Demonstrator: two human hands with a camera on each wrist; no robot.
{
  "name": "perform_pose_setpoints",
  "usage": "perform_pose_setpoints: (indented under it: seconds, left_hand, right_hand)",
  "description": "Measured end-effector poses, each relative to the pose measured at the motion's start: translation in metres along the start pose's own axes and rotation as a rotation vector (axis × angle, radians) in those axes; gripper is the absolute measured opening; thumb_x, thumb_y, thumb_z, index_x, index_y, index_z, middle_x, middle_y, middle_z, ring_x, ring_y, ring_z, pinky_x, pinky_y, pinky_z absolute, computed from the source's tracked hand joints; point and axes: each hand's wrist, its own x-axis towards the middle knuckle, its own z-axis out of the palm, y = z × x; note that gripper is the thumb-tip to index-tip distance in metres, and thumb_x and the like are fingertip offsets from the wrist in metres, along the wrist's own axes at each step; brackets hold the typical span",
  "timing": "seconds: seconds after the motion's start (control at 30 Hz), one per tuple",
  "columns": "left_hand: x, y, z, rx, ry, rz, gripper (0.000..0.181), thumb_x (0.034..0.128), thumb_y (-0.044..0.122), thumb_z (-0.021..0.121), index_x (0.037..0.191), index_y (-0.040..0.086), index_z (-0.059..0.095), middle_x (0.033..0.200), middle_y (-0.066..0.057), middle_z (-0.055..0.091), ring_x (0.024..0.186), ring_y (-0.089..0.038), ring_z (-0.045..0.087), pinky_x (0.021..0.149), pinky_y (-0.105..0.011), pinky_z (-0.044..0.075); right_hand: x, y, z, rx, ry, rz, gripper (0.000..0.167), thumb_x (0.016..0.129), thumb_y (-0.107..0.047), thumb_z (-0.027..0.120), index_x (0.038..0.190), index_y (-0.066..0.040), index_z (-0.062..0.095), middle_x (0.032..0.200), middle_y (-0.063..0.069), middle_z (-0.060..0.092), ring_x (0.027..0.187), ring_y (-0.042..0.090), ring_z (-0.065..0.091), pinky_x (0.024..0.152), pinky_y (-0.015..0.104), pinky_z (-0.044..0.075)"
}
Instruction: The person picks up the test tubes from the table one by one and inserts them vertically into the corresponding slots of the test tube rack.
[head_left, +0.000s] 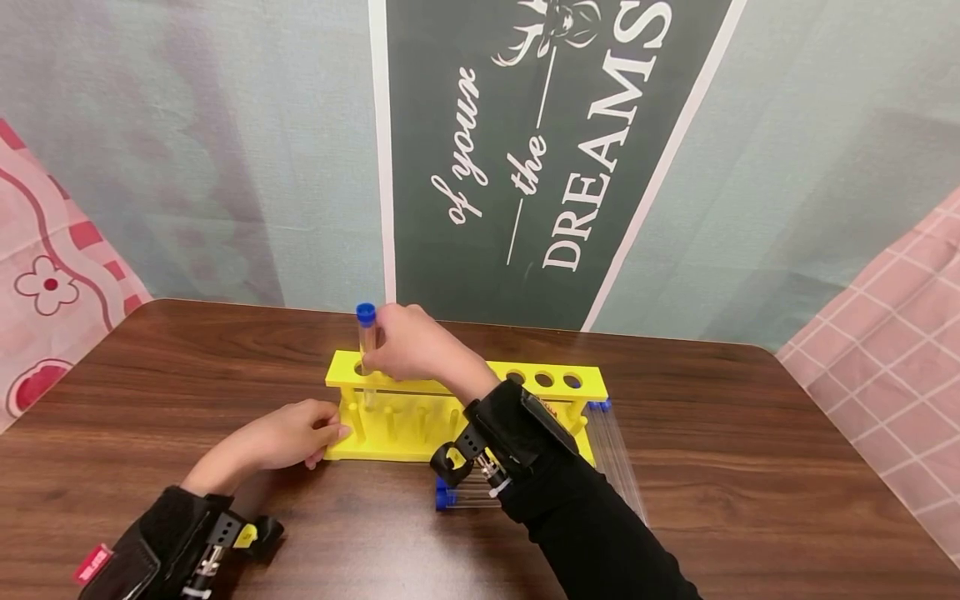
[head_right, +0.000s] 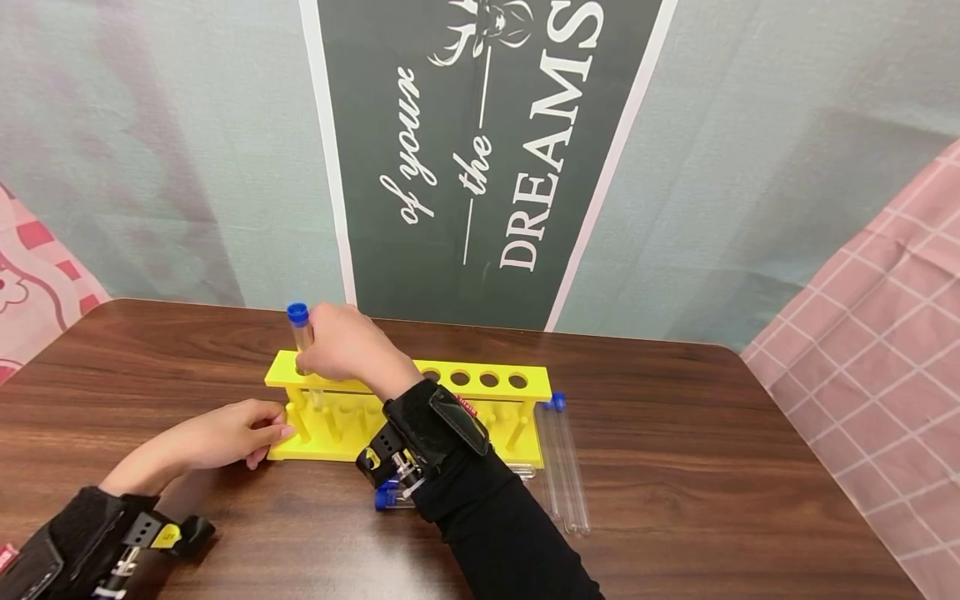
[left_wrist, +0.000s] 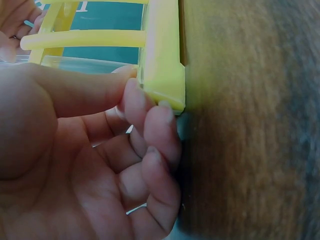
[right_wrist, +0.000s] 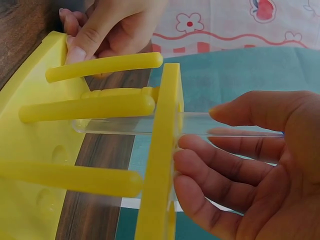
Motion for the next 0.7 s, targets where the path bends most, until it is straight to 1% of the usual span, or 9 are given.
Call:
perform_pose_setpoints:
  seconds: [0.37,0.7]
  left_hand:
    - [0.0,0.002,0.0001,-0.001,-0.005,-0.01,0.022,0.0933,0.017,0.052,0.075,0.005,0.049,0.056,-0.002,0.045,0.049,-0.015,0.04,0.051,-0.027,0.033]
    - [-0.0005,0.002,0.0,0.001,-0.002,-0.003,0.022,0.0935,0.016,0.052,0.075,0.005,0.049,0.056,-0.001,0.044,0.05,-0.014,0.04,0.05,-0.027,0.033]
  right_hand:
    - [0.0004,0.001,0.0014,-0.032,-0.001,0.003,0.018,0.084,-0.018,0.068,0.079,-0.006,0.056,0.066,0.004,0.053,0.055,0.013,0.054,0.052,0.02,0.045]
    - [0.0007,0.0015,0.0014,-0.056,-0.002,-0.015,0.017,0.083,-0.019,0.068,0.082,-0.006,0.057,0.067,0.003,0.053,0.057,0.013,0.054,0.053,0.02,0.045]
